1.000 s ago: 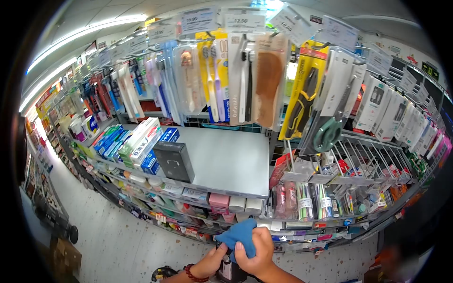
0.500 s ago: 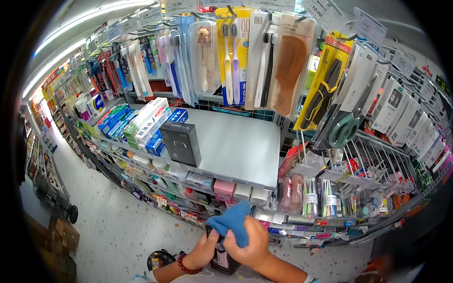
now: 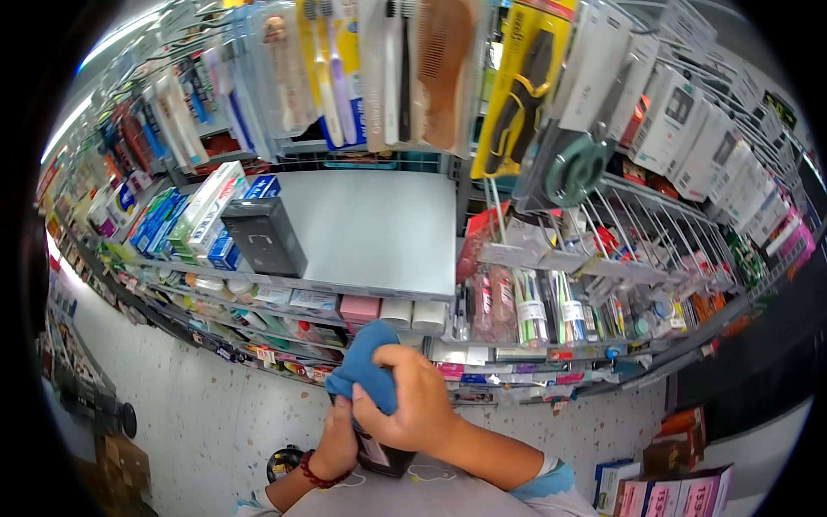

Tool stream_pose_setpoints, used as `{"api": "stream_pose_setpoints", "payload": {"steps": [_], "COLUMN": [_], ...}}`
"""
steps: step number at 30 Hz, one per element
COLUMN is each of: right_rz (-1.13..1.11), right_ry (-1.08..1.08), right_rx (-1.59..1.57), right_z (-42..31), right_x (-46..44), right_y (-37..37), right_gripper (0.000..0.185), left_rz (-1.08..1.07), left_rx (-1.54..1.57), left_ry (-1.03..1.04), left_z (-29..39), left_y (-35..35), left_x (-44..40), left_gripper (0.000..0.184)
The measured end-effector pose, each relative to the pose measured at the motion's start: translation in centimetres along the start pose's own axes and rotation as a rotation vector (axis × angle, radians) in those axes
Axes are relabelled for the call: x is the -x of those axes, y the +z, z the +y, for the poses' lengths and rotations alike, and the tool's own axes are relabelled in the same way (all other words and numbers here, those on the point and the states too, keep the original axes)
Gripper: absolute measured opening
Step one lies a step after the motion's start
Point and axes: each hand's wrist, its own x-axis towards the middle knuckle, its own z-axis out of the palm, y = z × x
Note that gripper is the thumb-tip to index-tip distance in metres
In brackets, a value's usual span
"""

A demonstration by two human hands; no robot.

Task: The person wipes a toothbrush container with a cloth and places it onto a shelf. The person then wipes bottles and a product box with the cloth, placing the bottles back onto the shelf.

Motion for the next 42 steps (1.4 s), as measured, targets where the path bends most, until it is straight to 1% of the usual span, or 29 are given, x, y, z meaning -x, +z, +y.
{"api": "stream_pose_setpoints", "payload": {"steps": [1,2,4,5,6,8,10,12,13,14,15,16,18,19,20,22,23,26,28,29,31,32,33,36,37,38,39,40,42], "right_rz": [-0.039,-0.032,-0.133,-0.106,-0.103,-0.192,-0.208,-0.195,-0.184,-0.037,0.108,0.117,0.038,0.031,0.039,-0.165,-0.164,-0.187,-0.134,-0.087,-0.039,0.066,0.171,0.078,-0.01,-0.015,-0.068,-0.118,-0.125], "right_ry": [-0.11,-0.096,0.109,-0.019,-0.007,-0.114,-0.071,-0.194,-0.174,-0.171,-0.173,-0.161,-0.212,-0.197,-0.183,-0.125,-0.128,-0.095,-0.132,-0.108,-0.077,-0.027,0.026,-0.053,-0.112,-0.108,-0.099,-0.09,-0.043], "right_rx": [0.071,0.079,-0.006,0.01,0.012,-0.051,-0.022,0.027,0.037,-0.031,-0.1,-0.097,0.013,0.005,0.014,-0.021,-0.023,0.012,0.021,-0.045,-0.113,-0.081,-0.048,-0.125,-0.004,-0.009,-0.005,0.0,-0.061], "right_z": [0.0,0.2,0.9,0.8,0.8,1.0,1.0,1.5,1.4,0.8,0.2,-0.2,-0.7,-0.7,-0.5,0.1,0.4,1.1,0.4,0.3,-0.8,-1.7,-2.1,-1.8,-1.6,-1.6,-1.5,-1.0,-0.2], "right_x": [0.1,1.2,4.4,5.2,6.0,7.2,6.6,4.5,3.5,2.4,1.8,1.8,2.1,3.0,4.4,7.5,8.8,9.3,6.0,4.9,3.7,3.1,3.0,3.9,4.9,6.1,7.4,8.3,9.2], "right_y": [-0.1,-0.2,0.0,0.4,0.6,0.7,0.3,-0.6,-0.9,-1.1,-1.2,-1.3,-1.3,-0.7,-0.4,0.5,1.1,0.9,-0.1,-0.3,-0.8,-1.0,-1.1,-0.4,0.0,0.5,1.1,1.6,1.9], "right_gripper": [0.034,0.034,0.033,0.033,0.033,0.032,0.03,0.03,0.03,0.029,0.028,0.028,0.03,0.031,0.031,0.037,0.038,0.037,0.037,0.034,0.032,0.03,0.028,0.032,0.032,0.032,0.033,0.034,0.033], "left_rz": [0.004,0.012,0.041,0.145,0.248,0.214,0.199,0.133,0.129,0.124,0.034,0.025,0.042,-0.027,-0.045,-0.004,-0.011,-0.02,0.085,0.1,0.068,0.033,0.025,0.12,0.134,0.258,0.421,0.46,0.4], "left_rx": [0.044,0.089,-0.004,0.035,0.07,-0.062,0.236,0.253,-0.012,-0.278,-0.086,-0.09,-0.537,-0.776,-0.773,0.214,0.212,0.488,0.332,-0.012,-0.305,-0.394,-0.399,-0.976,-0.366,0.293,0.328,0.334,0.297], "left_ry": [0.013,0.025,0.076,0.092,0.105,0.159,0.14,0.162,0.234,0.311,0.168,0.158,0.393,0.405,0.398,0.358,0.352,0.32,0.163,0.267,0.203,0.191,0.187,0.577,0.351,0.222,0.205,0.239,0.247], "left_z": [0.5,0.7,-0.1,-0.8,-1.3,-1.2,1.4,0.5,0.6,0.5,-1.1,-1.6,1.2,2.2,2.3,2.3,2.9,3.9,1.8,1.3,1.8,2.5,2.2,0.4,2.3,4.1,5.1,6.2,6.3], "left_y": [-0.3,-0.5,-0.7,-1.0,-1.4,-2.6,-1.8,-1.2,-0.5,-0.2,-0.1,-0.5,0.3,-1.3,-2.2,-2.8,-2.5,-1.9,-2.7,-2.0,-0.3,0.5,0.0,-2.9,-1.8,-0.6,-1.2,-1.0,-1.9], "left_x": [-0.3,-0.4,-0.6,-0.8,-1.0,-0.8,-1.2,-0.5,0.0,0.5,0.2,0.6,0.2,-0.4,-1.0,-2.0,-2.3,-1.9,-1.2,-0.6,0.9,1.3,1.2,1.2,0.2,-0.9,-1.2,-1.5,-1.4], "left_gripper": [0.052,0.052,0.058,0.06,0.062,0.066,0.068,0.066,0.06,0.059,0.065,0.065,0.056,0.052,0.052,0.048,0.048,0.056,0.059,0.057,0.063,0.054,0.054,0.06,0.062,0.067,0.067,0.064,0.065]}}
